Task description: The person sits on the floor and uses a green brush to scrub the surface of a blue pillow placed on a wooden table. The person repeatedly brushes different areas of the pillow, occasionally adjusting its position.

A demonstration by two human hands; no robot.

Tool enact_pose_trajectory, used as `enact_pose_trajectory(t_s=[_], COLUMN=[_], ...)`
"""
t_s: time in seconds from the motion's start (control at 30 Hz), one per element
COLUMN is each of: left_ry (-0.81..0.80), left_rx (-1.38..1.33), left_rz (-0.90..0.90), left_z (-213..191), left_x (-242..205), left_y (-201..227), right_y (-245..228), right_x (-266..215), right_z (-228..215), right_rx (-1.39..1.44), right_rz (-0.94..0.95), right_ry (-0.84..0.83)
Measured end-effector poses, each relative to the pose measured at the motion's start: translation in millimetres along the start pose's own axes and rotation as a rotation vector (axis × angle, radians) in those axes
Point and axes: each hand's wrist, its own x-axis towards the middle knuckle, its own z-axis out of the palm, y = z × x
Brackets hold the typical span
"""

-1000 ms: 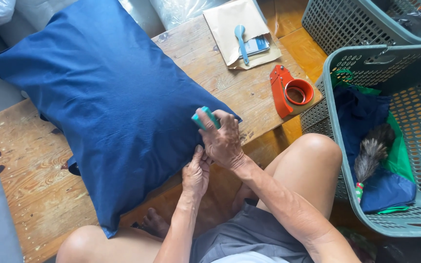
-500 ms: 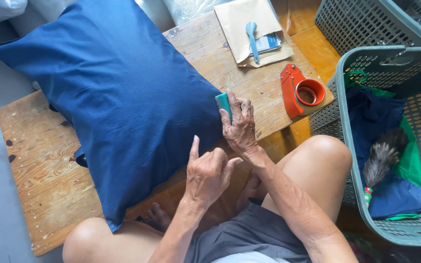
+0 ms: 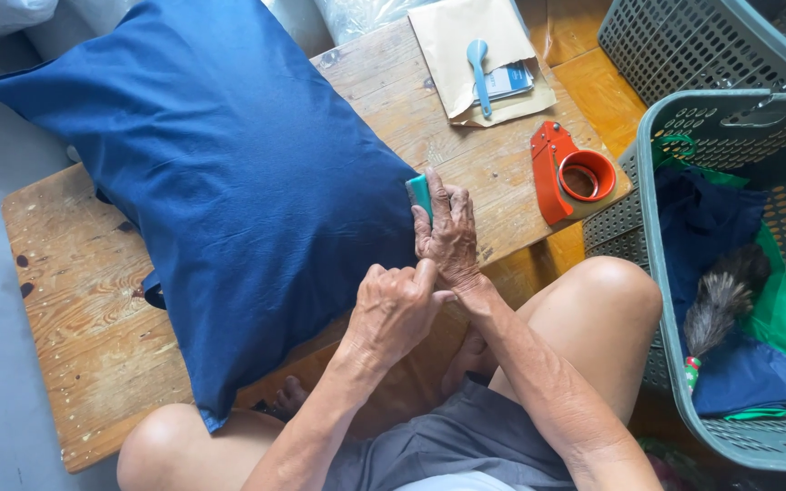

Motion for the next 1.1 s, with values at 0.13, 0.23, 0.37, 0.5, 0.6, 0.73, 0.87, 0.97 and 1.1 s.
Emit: enact_pose_trajectory(t_s=[0.13,0.23,0.37,0.5,0.6,0.73,0.87,0.97,1.1], left_ry=[0.177,0.318,0.388,0.359,0.371,0.383,0.371,0.319,-0.049], left_rx=[0.030,0.037,0.147,0.229,0.224,0.252,0.257,0.081,-0.354], left_rz=[0.014,-0.069,-0.172,-0.179,-0.205,-0.189,-0.154,-0.114,-0.084], left_z=[15,4,-15,-12,-11,-9,-1,0,3], left_x=[-4,0,5,4,4,2,-1,-6,-39], left_y=[-9,-28,-48,-54,-54,-58,-69,-59,-4], right_y=[1,-5,-10,-11,-11,-13,-13,-14,-8], right_x=[-2,3,4,4,4,5,5,5,4], right_z=[3,-3,-7,-6,-6,-8,-8,-10,-7], right_rx=[-0.017,-0.027,-0.018,-0.018,-0.009,0.005,-0.002,0.006,0.013], right_rz=[0.003,-0.008,-0.003,0.003,0.012,0.018,0.019,0.026,0.029], right_ry=[0.012,0.020,0.014,0.018,0.012,0.009,0.001,-0.002,-0.016])
